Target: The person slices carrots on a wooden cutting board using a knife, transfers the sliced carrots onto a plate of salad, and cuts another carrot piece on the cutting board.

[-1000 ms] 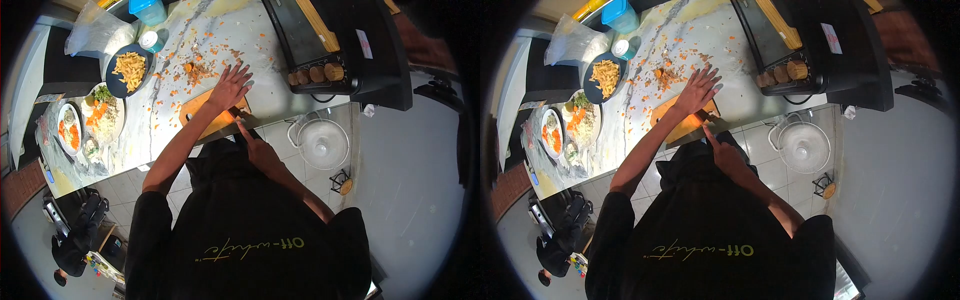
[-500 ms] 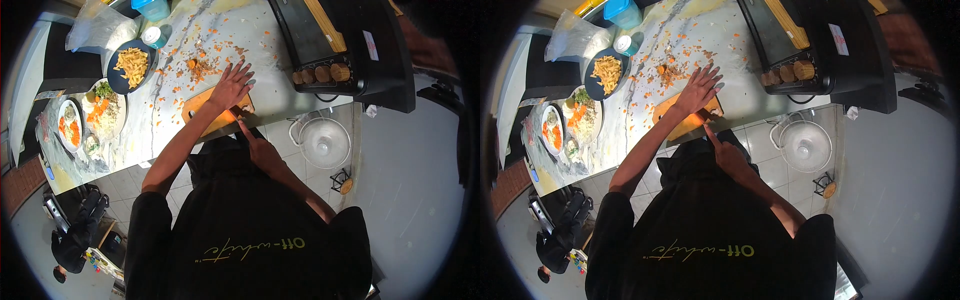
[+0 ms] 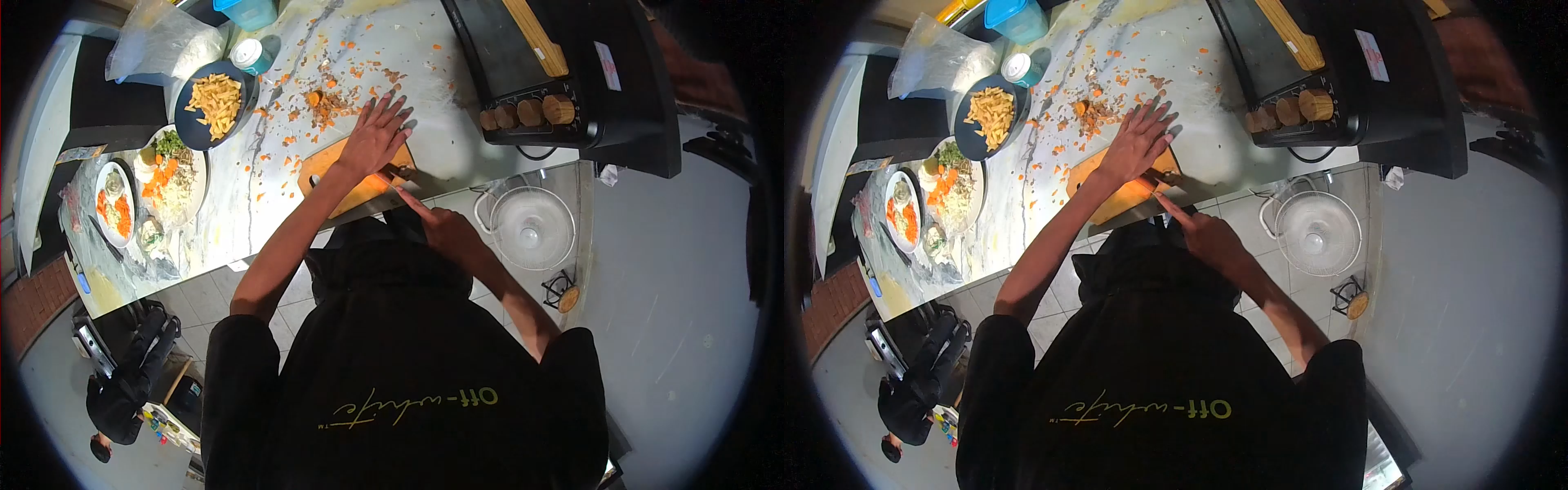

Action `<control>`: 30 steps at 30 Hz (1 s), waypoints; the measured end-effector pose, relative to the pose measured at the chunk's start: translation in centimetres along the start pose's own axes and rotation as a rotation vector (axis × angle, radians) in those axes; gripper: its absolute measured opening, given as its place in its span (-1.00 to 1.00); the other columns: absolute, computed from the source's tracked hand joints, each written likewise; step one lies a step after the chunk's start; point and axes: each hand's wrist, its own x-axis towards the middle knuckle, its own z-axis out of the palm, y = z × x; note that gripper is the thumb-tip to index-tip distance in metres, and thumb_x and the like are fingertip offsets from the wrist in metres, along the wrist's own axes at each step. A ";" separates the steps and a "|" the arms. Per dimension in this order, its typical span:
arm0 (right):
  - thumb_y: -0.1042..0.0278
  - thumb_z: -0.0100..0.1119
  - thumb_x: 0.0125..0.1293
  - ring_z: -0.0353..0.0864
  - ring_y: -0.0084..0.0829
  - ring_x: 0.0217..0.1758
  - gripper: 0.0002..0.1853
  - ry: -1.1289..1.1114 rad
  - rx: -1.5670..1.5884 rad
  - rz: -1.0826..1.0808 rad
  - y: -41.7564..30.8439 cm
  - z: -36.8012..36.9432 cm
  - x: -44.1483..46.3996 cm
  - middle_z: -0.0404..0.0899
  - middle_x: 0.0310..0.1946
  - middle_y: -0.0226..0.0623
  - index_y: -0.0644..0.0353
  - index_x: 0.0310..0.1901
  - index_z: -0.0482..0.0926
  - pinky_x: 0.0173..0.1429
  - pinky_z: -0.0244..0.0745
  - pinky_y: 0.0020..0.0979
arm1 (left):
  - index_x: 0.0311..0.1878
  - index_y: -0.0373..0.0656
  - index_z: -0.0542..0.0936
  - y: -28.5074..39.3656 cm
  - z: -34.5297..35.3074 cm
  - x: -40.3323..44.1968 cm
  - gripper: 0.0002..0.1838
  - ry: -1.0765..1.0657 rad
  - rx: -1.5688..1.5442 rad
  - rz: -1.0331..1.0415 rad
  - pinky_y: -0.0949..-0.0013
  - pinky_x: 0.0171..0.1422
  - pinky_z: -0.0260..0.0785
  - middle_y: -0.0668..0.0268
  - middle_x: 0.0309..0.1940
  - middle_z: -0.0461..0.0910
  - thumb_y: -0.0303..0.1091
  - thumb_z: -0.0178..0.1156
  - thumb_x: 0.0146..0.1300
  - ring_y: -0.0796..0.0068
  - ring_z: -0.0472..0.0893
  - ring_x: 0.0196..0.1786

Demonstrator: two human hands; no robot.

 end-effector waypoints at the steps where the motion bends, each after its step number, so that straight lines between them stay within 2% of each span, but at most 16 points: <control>1: 0.54 0.12 0.35 0.68 -0.03 -0.52 -0.08 0.004 0.001 0.001 0.2 -0.1 0.1 0.56 -0.58 -0.06 -0.28 0.69 0.07 -0.30 0.67 0.01 | 0.50 -0.08 0.49 -0.2 -0.3 -0.1 -0.46 -0.013 -0.026 -0.017 -0.17 0.78 -0.13 0.19 0.63 0.29 0.00 -0.07 0.66 0.08 0.08 0.73; 6: 0.56 0.17 0.26 0.61 -0.15 -0.59 -0.04 0.012 -0.072 -0.160 2.0 1.5 0.3 0.49 -0.63 -0.18 -0.26 0.69 0.12 -0.37 0.66 -0.11 | 0.52 -0.06 0.47 -1.1 -0.3 -0.6 -0.46 -0.044 -0.047 -0.058 -0.22 0.76 -0.11 0.17 0.62 0.29 0.01 -0.06 0.66 0.03 0.09 0.73; 10: 0.56 0.18 0.23 0.59 -0.20 -0.62 -0.01 0.076 -0.057 -0.150 2.2 2.3 0.1 0.46 -0.63 -0.22 -0.27 0.69 0.11 -0.41 0.65 -0.16 | 0.51 -0.07 0.48 -1.2 -0.1 -0.9 -0.46 -0.055 -0.039 -0.079 -0.22 0.75 -0.08 0.16 0.62 0.29 0.00 -0.06 0.66 0.02 0.10 0.72; 12: 0.62 0.13 0.23 0.60 -0.32 -0.58 -0.14 0.040 -0.159 -0.166 2.1 1.8 0.1 0.66 0.25 -0.08 0.03 0.63 0.24 -0.37 0.59 -0.29 | 0.51 -0.08 0.48 -1.1 -0.1 -0.8 -0.46 -0.045 -0.039 -0.074 -0.22 0.75 -0.07 0.15 0.62 0.30 0.00 -0.06 0.66 0.01 0.10 0.72; 13: 0.62 0.13 0.23 0.60 -0.32 -0.58 -0.14 0.043 -0.159 -0.165 2.0 1.4 0.2 0.66 0.25 -0.08 0.03 0.63 0.24 -0.37 0.59 -0.29 | 0.51 -0.07 0.48 -1.1 -0.1 -0.7 -0.46 -0.048 -0.038 -0.075 -0.22 0.74 -0.07 0.15 0.62 0.30 0.00 -0.06 0.66 0.02 0.10 0.72; 15: 0.62 0.13 0.25 0.62 -0.27 -0.56 -0.11 0.037 -0.145 -0.129 1.7 0.7 0.2 0.73 -0.29 -0.14 -0.09 0.65 0.22 -0.35 0.63 -0.26 | 0.51 -0.07 0.48 -1.1 0.0 -0.5 -0.46 -0.054 -0.039 -0.071 -0.22 0.74 -0.07 0.15 0.62 0.30 0.01 -0.06 0.66 0.02 0.10 0.72; 16: 0.62 0.13 0.25 0.62 -0.27 -0.56 -0.11 0.039 -0.144 -0.128 1.8 0.8 0.2 0.73 -0.29 -0.14 -0.09 0.65 0.22 -0.35 0.63 -0.26 | 0.51 -0.08 0.48 -1.0 0.1 -0.5 -0.45 -0.059 -0.033 -0.079 -0.21 0.75 -0.07 0.15 0.62 0.30 0.01 -0.06 0.66 0.03 0.10 0.72; 18: 0.55 0.17 0.25 0.68 -0.19 -0.57 -0.03 0.072 -0.085 -0.135 2.2 1.2 0.4 0.49 -0.59 -0.20 -0.27 0.69 0.11 -0.40 0.68 -0.14 | 0.51 -0.08 0.48 -1.0 0.0 -0.5 -0.45 -0.064 -0.027 -0.089 -0.20 0.75 -0.07 0.15 0.62 0.30 0.01 -0.06 0.66 0.04 0.10 0.72; 21: 0.56 0.15 0.27 0.69 -0.15 -0.57 -0.03 0.061 -0.104 -0.116 2.3 1.4 0.6 0.50 -0.59 -0.17 -0.33 0.69 0.10 -0.40 0.69 -0.12 | 0.51 -0.09 0.48 -0.8 -0.1 -0.5 -0.45 -0.081 -0.018 -0.094 -0.19 0.75 -0.08 0.15 0.62 0.30 0.00 -0.08 0.66 0.04 0.11 0.72; 25: 0.58 0.12 0.32 0.69 -0.08 -0.53 -0.09 -0.022 -0.092 -0.064 1.7 0.6 0.9 0.55 -0.59 -0.11 -0.28 0.68 0.13 -0.38 0.61 -0.02 | 0.54 -0.09 0.43 -0.8 0.3 -1.0 -0.44 -0.107 -0.028 -0.113 -0.18 0.76 -0.08 0.14 0.62 0.30 0.00 -0.12 0.67 0.02 0.14 0.71; 28: 0.55 0.11 0.36 0.70 -0.02 -0.52 -0.08 -0.140 0.028 -0.006 1.8 1.9 0.8 0.57 -0.57 -0.06 -0.36 0.69 0.07 -0.39 0.62 0.01 | 0.58 -0.07 0.37 -0.6 1.0 -2.4 -0.44 -0.069 -0.032 -0.120 -0.18 0.76 -0.10 0.14 0.63 0.27 -0.02 -0.15 0.68 0.00 0.15 0.70; 30: 0.49 0.10 0.39 0.73 0.00 -0.52 -0.04 -0.216 -0.134 -0.006 1.8 2.9 1.0 0.61 -0.51 0.02 -0.40 0.72 -0.08 -0.40 0.68 0.02 | 0.61 -0.06 0.32 -0.4 0.9 -3.3 -0.44 -0.042 -0.045 -0.150 -0.17 0.76 -0.12 0.13 0.66 0.22 -0.06 -0.18 0.69 -0.01 0.15 0.70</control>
